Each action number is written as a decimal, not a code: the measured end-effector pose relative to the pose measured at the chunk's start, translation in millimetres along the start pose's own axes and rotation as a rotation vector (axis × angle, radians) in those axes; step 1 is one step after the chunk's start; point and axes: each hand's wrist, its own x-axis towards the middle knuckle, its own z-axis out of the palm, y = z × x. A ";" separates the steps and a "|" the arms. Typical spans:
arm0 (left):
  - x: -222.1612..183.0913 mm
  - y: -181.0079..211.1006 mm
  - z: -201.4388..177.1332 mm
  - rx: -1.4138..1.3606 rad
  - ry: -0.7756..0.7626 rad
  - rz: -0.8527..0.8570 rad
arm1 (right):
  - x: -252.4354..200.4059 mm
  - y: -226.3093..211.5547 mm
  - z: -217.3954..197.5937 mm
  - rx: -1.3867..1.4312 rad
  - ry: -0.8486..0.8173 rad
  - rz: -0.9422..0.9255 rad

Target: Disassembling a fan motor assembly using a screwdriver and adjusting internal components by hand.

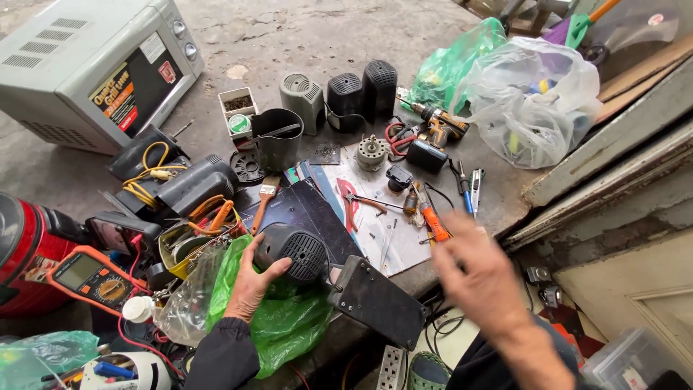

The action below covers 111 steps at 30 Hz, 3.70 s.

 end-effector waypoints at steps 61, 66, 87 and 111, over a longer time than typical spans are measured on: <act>22.9 -10.7 2.9 -0.027 -0.022 0.013 | 15.8 -39.5 73.7 0.403 -0.114 -0.003; 22.0 -9.9 6.3 -0.019 -0.011 0.020 | 22.1 -44.1 68.5 0.399 -0.051 -0.005; 25.7 -21.0 5.6 0.038 -0.011 0.046 | 11.9 -51.2 64.8 0.367 0.022 -0.001; -7.2 -10.3 32.0 0.321 0.062 0.422 | 9.0 -51.1 72.2 0.316 -0.009 -0.069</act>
